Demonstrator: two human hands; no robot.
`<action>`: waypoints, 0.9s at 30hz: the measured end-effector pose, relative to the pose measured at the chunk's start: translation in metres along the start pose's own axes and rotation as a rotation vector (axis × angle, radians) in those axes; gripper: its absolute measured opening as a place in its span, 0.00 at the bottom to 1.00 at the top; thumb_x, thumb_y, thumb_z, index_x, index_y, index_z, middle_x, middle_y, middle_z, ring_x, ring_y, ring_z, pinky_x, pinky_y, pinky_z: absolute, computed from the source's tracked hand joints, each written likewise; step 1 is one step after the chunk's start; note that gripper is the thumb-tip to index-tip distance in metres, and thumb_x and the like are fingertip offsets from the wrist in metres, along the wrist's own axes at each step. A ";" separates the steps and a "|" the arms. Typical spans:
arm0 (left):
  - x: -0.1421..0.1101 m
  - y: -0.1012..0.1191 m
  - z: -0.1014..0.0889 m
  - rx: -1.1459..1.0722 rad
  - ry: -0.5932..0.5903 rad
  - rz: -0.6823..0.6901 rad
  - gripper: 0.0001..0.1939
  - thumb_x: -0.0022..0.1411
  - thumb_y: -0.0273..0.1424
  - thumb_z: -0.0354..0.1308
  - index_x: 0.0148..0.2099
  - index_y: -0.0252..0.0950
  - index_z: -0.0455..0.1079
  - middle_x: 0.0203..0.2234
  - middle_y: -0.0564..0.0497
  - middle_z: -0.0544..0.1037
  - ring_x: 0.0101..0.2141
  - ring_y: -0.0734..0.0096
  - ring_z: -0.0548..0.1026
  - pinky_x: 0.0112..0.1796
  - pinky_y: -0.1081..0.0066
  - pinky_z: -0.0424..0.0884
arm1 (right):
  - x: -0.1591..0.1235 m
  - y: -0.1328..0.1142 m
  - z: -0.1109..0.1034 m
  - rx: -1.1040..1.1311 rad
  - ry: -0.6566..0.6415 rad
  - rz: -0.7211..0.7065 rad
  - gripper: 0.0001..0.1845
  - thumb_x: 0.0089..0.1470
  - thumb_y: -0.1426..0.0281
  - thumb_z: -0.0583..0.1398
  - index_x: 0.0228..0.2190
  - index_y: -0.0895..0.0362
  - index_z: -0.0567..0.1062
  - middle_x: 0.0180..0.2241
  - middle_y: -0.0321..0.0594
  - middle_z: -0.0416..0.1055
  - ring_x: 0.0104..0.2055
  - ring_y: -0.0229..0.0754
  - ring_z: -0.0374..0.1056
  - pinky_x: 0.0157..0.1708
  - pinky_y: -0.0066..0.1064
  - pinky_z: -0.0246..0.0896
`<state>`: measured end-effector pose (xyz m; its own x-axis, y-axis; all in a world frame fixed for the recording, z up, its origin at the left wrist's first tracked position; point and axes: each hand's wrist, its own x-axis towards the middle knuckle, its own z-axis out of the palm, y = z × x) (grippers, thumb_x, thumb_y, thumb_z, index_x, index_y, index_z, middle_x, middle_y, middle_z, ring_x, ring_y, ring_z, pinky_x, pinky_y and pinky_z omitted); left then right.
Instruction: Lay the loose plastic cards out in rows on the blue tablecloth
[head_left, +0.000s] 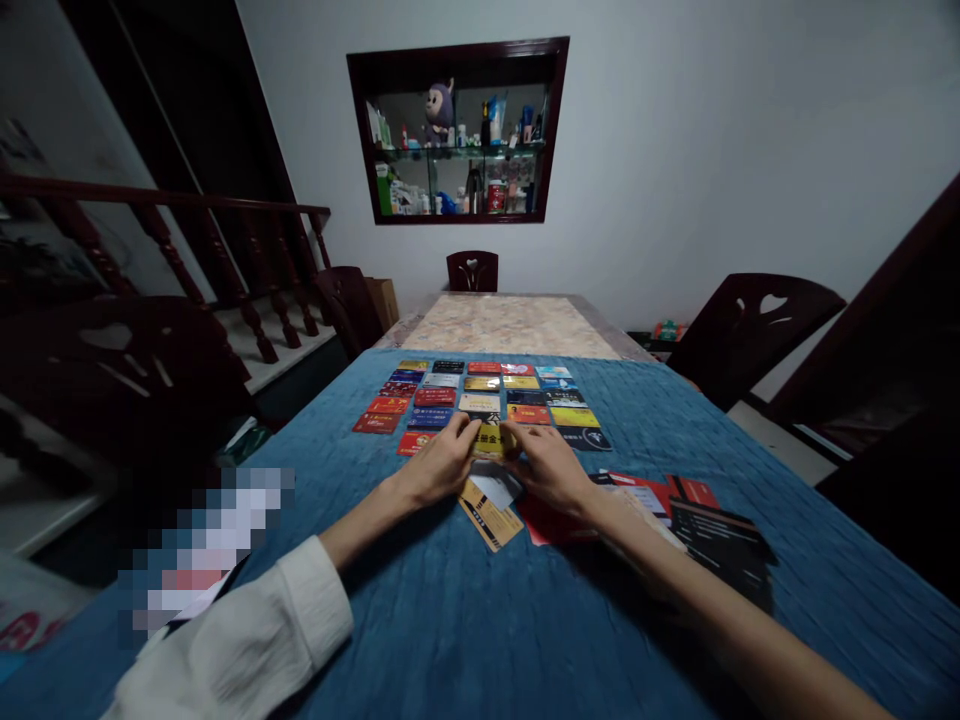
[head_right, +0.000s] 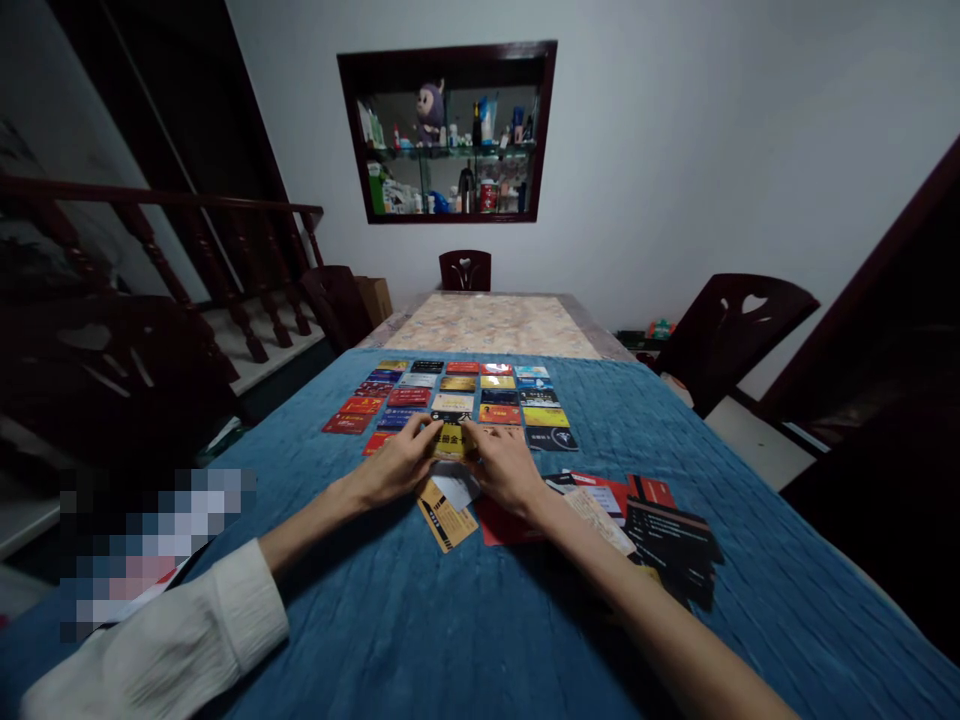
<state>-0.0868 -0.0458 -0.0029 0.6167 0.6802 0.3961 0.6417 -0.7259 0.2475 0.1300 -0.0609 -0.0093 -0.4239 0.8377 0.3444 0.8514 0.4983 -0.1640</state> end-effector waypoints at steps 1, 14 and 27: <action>-0.001 -0.002 0.000 0.004 -0.003 -0.009 0.24 0.63 0.22 0.51 0.61 0.37 0.57 0.53 0.40 0.63 0.48 0.60 0.74 0.48 0.59 0.75 | 0.003 -0.004 0.001 0.001 -0.030 0.024 0.29 0.58 0.69 0.59 0.60 0.57 0.62 0.45 0.50 0.77 0.49 0.51 0.69 0.48 0.39 0.57; -0.003 -0.009 0.000 0.057 -0.049 -0.048 0.20 0.65 0.21 0.49 0.58 0.35 0.59 0.51 0.40 0.65 0.46 0.61 0.74 0.47 0.60 0.75 | 0.012 -0.021 0.010 0.009 -0.138 0.119 0.30 0.58 0.75 0.54 0.61 0.59 0.56 0.46 0.53 0.76 0.47 0.52 0.72 0.44 0.37 0.58; 0.005 -0.017 0.005 0.161 -0.105 -0.038 0.17 0.65 0.25 0.53 0.56 0.36 0.60 0.49 0.42 0.69 0.48 0.60 0.73 0.48 0.60 0.72 | 0.016 -0.011 0.007 -0.069 -0.130 0.102 0.28 0.56 0.72 0.59 0.58 0.57 0.63 0.50 0.52 0.72 0.52 0.54 0.66 0.45 0.39 0.58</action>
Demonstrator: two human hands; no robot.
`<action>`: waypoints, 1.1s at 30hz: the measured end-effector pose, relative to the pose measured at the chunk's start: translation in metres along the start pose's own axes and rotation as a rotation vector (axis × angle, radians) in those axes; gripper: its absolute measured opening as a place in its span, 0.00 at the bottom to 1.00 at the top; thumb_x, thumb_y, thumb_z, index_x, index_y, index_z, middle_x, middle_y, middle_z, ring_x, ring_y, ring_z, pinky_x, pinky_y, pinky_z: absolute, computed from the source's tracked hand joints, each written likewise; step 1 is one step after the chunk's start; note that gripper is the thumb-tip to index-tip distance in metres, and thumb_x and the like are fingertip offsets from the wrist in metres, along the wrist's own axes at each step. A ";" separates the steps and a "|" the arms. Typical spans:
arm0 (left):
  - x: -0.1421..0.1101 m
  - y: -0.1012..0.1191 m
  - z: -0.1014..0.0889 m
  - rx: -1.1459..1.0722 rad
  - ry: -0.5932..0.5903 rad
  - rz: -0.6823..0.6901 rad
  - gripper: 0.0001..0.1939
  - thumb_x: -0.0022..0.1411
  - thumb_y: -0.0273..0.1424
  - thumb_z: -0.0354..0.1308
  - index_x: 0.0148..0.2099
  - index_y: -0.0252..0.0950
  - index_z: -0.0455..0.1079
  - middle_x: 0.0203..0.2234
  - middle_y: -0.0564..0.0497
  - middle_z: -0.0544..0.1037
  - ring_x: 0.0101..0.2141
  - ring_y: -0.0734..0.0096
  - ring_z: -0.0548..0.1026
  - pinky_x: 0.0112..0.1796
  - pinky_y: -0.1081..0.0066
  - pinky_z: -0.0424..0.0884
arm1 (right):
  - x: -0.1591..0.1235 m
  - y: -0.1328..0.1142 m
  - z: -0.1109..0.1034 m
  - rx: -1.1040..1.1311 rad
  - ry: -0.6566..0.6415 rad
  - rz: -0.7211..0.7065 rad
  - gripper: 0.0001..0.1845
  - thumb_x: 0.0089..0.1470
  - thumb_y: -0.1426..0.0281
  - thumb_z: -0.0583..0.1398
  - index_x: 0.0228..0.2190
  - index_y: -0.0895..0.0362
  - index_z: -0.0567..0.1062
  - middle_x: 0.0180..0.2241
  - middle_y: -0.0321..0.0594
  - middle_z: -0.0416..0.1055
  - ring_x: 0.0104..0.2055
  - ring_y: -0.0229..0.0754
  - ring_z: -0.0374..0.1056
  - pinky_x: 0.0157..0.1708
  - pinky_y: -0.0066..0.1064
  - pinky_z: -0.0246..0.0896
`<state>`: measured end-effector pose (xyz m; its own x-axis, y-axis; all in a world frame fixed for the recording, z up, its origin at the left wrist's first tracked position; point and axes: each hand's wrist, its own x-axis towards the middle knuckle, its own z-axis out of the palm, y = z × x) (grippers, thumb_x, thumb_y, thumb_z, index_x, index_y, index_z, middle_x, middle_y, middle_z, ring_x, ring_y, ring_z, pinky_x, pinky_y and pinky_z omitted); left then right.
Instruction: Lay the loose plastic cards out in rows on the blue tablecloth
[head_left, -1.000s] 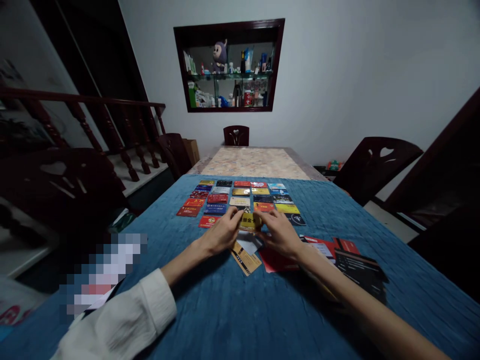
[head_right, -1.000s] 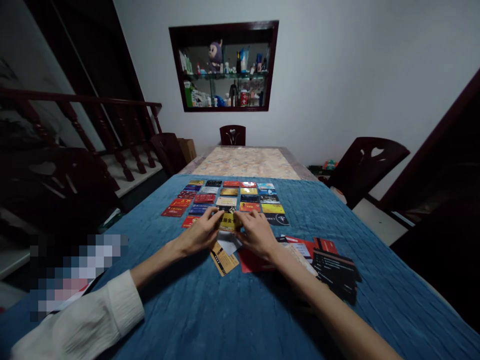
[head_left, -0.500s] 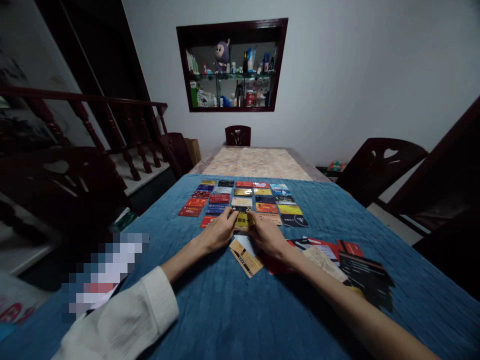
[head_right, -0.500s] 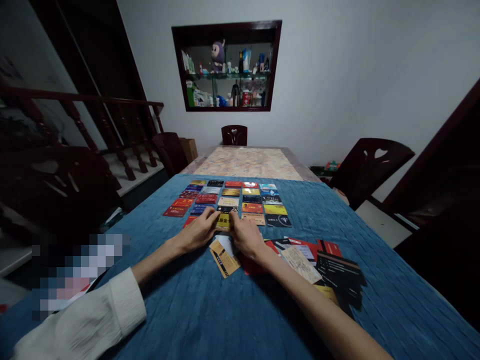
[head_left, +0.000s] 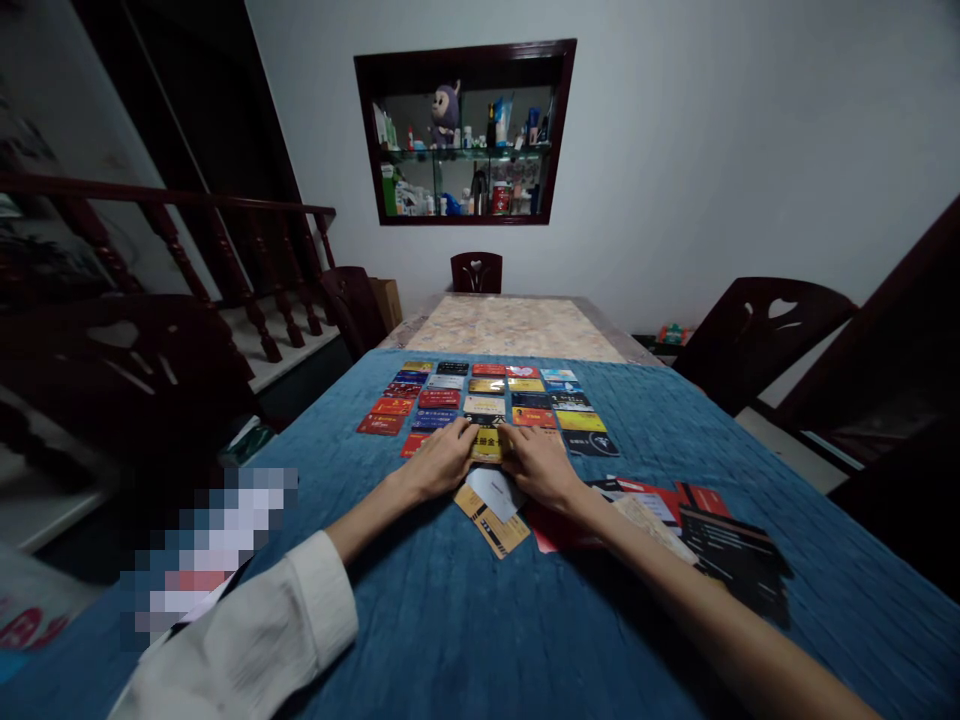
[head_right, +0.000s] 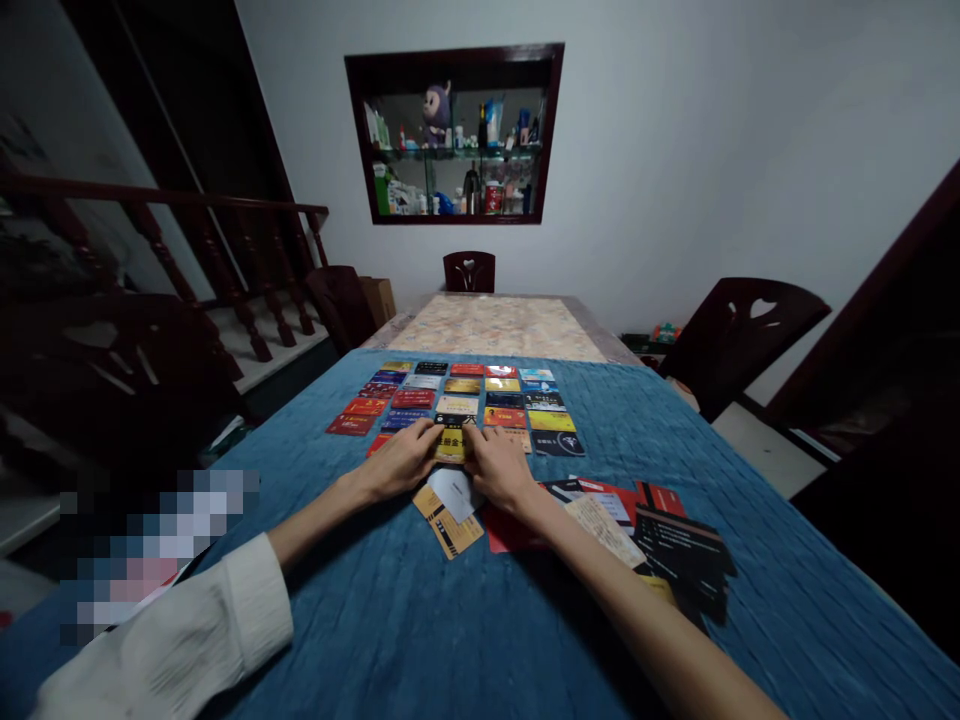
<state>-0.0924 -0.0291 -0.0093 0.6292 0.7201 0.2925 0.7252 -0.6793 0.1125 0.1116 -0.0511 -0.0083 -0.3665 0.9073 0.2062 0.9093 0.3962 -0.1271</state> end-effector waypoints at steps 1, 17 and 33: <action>0.001 0.000 0.001 0.031 -0.005 -0.005 0.16 0.65 0.25 0.53 0.55 0.36 0.61 0.49 0.42 0.69 0.49 0.59 0.73 0.49 0.60 0.72 | 0.001 0.000 0.000 -0.020 0.007 0.004 0.27 0.56 0.72 0.59 0.57 0.56 0.64 0.51 0.53 0.70 0.53 0.55 0.64 0.45 0.40 0.58; 0.004 0.008 -0.007 0.194 -0.245 -0.056 0.11 0.62 0.25 0.54 0.48 0.33 0.67 0.46 0.39 0.73 0.47 0.53 0.70 0.46 0.59 0.66 | 0.009 0.004 -0.003 -0.074 -0.144 0.007 0.22 0.57 0.63 0.58 0.52 0.55 0.71 0.54 0.51 0.66 0.55 0.57 0.58 0.47 0.45 0.57; 0.004 0.006 -0.002 0.239 -0.278 -0.041 0.11 0.62 0.24 0.53 0.47 0.33 0.68 0.45 0.40 0.73 0.46 0.53 0.68 0.45 0.59 0.63 | 0.009 0.004 -0.007 -0.063 -0.176 -0.003 0.15 0.59 0.62 0.58 0.45 0.54 0.75 0.51 0.49 0.69 0.54 0.56 0.59 0.48 0.46 0.56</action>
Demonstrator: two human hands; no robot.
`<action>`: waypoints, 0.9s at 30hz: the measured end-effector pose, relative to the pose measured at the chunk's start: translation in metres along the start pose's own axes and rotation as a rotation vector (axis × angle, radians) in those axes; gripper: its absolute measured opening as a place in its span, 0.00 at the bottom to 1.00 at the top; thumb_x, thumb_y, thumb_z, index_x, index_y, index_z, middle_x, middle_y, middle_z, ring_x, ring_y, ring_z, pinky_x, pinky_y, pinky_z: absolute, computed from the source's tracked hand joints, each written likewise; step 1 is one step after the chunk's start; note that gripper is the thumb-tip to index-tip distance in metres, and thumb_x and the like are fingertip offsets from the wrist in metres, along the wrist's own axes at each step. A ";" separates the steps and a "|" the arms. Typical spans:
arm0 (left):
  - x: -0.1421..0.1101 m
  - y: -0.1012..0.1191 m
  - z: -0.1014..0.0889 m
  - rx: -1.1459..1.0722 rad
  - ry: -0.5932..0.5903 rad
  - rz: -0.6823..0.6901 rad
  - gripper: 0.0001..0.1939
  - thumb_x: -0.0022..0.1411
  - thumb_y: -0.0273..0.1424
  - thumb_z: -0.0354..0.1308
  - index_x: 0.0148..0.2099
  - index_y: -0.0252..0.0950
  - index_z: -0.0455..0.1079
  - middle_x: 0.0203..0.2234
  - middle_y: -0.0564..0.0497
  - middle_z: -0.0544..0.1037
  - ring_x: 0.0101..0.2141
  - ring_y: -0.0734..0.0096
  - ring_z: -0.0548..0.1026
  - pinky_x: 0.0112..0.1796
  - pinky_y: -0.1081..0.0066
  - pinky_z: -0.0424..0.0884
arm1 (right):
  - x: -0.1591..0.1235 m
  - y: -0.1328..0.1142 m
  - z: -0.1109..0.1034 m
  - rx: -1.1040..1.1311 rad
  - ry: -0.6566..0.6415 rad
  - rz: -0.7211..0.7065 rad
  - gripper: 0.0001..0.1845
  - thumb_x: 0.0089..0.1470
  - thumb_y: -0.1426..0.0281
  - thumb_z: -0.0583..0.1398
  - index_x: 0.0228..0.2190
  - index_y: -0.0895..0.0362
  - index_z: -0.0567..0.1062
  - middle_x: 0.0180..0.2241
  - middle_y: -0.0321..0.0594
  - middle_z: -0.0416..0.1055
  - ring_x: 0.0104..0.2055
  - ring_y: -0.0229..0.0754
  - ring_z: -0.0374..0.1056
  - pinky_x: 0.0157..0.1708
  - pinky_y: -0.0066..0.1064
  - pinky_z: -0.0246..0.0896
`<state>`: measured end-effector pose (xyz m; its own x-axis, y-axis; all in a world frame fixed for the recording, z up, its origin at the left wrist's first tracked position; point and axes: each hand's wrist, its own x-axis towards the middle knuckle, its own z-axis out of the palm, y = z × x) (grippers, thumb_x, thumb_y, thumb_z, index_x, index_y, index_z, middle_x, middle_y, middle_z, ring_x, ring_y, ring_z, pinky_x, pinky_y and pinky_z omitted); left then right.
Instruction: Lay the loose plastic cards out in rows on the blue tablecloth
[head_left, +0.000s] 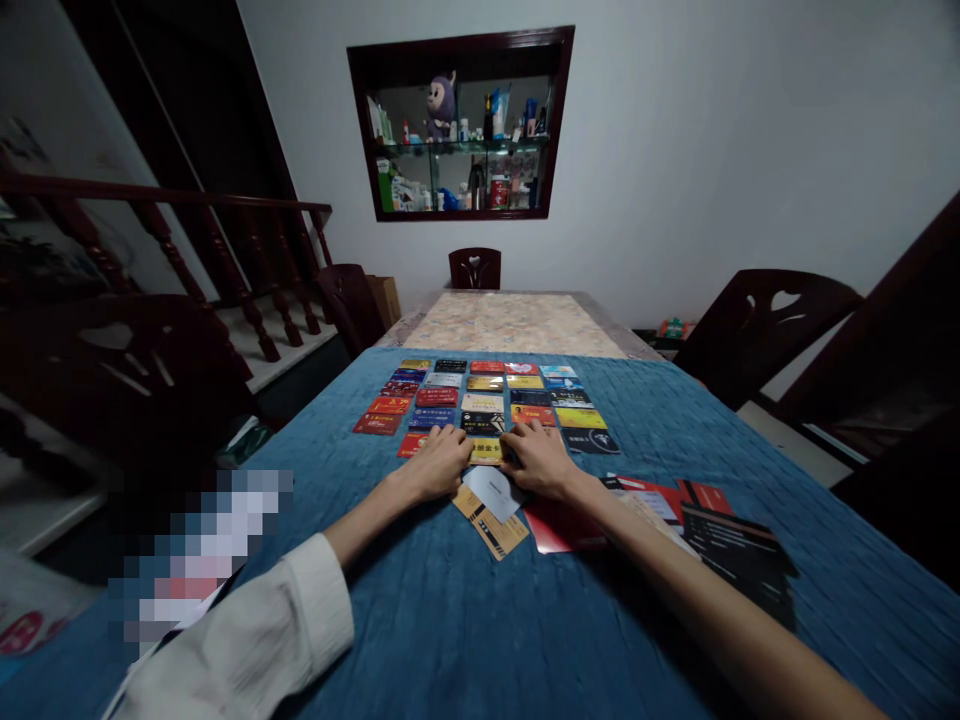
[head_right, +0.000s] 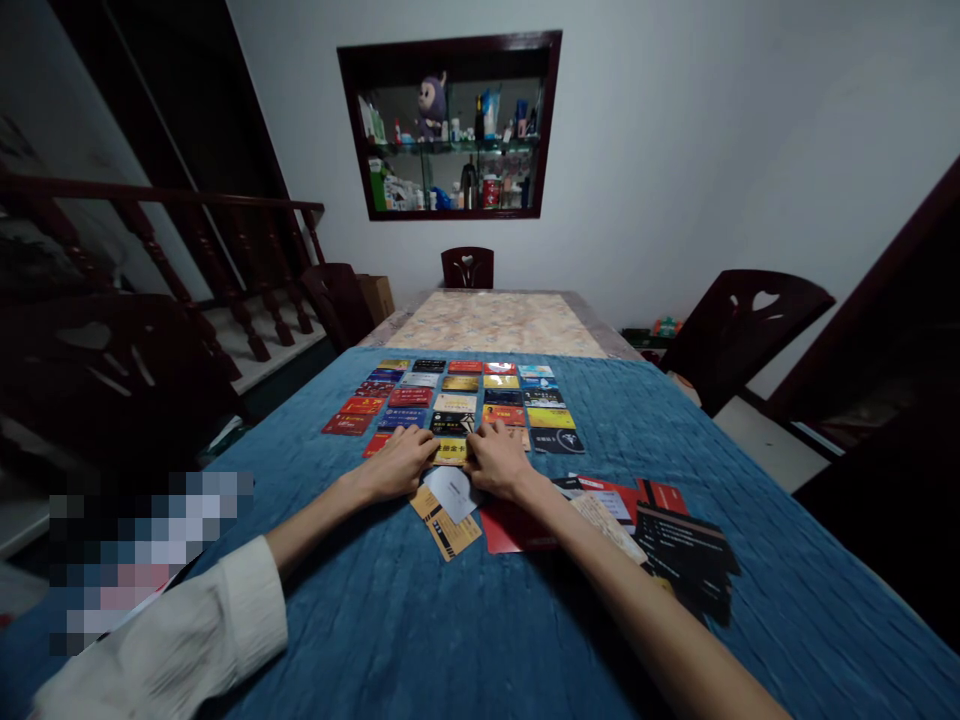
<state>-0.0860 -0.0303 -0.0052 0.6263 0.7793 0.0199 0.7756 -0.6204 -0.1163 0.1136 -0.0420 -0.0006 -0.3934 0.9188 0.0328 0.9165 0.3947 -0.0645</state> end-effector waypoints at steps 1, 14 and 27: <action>0.000 0.000 0.000 0.004 0.000 -0.002 0.11 0.62 0.24 0.53 0.47 0.33 0.69 0.44 0.40 0.73 0.46 0.53 0.68 0.45 0.59 0.63 | 0.000 0.000 0.000 0.000 -0.001 0.000 0.15 0.59 0.62 0.58 0.45 0.55 0.75 0.51 0.49 0.69 0.54 0.56 0.59 0.48 0.46 0.56; -0.002 0.000 0.001 0.033 0.050 0.006 0.07 0.64 0.25 0.51 0.43 0.33 0.70 0.42 0.41 0.72 0.43 0.55 0.69 0.44 0.59 0.61 | 0.001 0.001 0.004 0.016 0.029 -0.005 0.16 0.62 0.59 0.57 0.47 0.53 0.76 0.51 0.48 0.71 0.54 0.55 0.60 0.48 0.44 0.56; -0.005 0.005 0.001 0.035 0.097 0.015 0.08 0.64 0.24 0.52 0.43 0.34 0.70 0.43 0.40 0.72 0.46 0.53 0.67 0.44 0.58 0.61 | -0.002 -0.002 0.001 -0.013 0.029 -0.005 0.16 0.61 0.58 0.57 0.45 0.51 0.77 0.50 0.46 0.71 0.55 0.55 0.59 0.48 0.45 0.55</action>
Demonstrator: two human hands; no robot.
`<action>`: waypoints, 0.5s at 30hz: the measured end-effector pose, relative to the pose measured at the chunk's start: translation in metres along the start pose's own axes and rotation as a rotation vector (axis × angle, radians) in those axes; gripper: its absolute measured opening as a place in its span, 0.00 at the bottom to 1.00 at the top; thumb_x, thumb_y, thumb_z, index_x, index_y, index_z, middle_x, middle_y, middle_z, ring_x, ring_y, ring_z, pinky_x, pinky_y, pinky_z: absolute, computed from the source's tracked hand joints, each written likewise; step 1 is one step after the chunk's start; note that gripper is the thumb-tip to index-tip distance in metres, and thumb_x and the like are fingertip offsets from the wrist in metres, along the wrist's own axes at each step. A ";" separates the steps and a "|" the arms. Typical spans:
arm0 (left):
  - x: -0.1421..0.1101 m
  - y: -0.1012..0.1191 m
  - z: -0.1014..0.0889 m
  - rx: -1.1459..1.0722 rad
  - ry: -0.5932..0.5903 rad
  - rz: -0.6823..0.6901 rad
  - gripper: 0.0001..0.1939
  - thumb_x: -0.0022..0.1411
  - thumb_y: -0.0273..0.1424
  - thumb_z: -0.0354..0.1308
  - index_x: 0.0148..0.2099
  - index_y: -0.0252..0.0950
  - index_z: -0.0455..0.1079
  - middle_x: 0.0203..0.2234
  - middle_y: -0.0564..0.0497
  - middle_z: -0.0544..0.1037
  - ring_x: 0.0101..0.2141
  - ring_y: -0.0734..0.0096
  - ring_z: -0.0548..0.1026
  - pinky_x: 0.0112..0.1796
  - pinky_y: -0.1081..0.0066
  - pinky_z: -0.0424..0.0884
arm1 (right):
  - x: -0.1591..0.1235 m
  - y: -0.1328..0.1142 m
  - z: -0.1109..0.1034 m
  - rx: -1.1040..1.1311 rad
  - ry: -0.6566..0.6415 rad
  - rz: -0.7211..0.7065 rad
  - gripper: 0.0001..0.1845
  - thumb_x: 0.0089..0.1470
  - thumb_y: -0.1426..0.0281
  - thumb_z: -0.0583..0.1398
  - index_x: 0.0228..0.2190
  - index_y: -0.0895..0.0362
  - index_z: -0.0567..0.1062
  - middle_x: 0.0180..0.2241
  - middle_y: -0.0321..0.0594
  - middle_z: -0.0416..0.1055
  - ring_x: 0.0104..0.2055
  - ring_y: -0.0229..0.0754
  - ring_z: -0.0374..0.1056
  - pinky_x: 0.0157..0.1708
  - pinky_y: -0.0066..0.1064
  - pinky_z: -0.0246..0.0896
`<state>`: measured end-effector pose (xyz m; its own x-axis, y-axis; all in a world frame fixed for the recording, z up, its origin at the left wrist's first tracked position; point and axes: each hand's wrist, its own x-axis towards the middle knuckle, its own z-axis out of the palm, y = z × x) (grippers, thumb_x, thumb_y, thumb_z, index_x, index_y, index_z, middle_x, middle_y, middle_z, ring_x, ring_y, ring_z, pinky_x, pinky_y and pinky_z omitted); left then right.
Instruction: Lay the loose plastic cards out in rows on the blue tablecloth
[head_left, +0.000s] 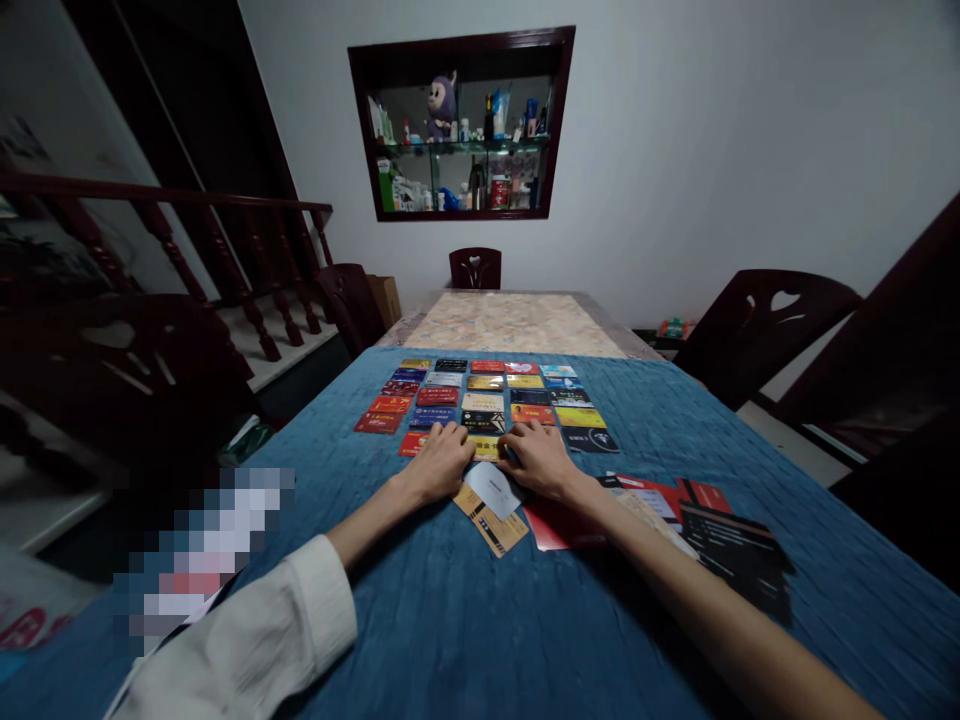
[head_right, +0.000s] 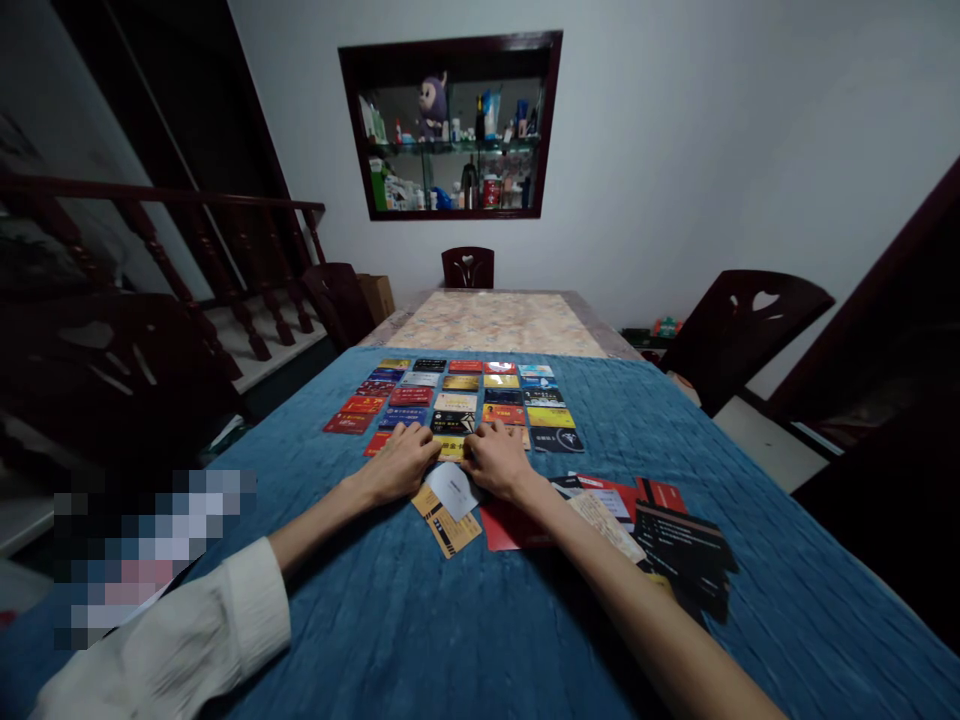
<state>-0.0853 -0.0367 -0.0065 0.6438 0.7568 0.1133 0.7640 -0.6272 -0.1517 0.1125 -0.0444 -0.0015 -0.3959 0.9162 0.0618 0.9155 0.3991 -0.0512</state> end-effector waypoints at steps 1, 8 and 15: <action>-0.001 0.000 -0.002 -0.015 0.000 0.009 0.08 0.64 0.24 0.52 0.44 0.35 0.70 0.43 0.41 0.72 0.46 0.53 0.66 0.44 0.58 0.61 | 0.000 0.000 0.000 0.000 0.002 -0.003 0.16 0.62 0.58 0.57 0.46 0.51 0.76 0.51 0.46 0.71 0.55 0.55 0.59 0.48 0.45 0.55; -0.006 0.008 -0.015 -0.209 -0.012 0.196 0.10 0.64 0.27 0.52 0.47 0.38 0.70 0.45 0.44 0.72 0.46 0.58 0.65 0.44 0.61 0.63 | -0.009 0.001 -0.003 -0.019 0.052 -0.019 0.17 0.63 0.61 0.55 0.48 0.52 0.75 0.51 0.48 0.71 0.54 0.55 0.59 0.46 0.45 0.53; -0.011 0.018 -0.021 -0.250 -0.017 0.350 0.08 0.64 0.27 0.52 0.44 0.38 0.70 0.46 0.45 0.74 0.49 0.58 0.66 0.50 0.60 0.63 | -0.033 -0.009 -0.011 0.013 0.032 -0.087 0.17 0.61 0.59 0.57 0.44 0.54 0.78 0.47 0.47 0.73 0.54 0.55 0.58 0.48 0.44 0.50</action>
<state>-0.0778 -0.0597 0.0099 0.8669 0.4919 0.0804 0.4879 -0.8705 0.0646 0.1183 -0.0788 0.0075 -0.4714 0.8765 0.0982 0.8766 0.4778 -0.0572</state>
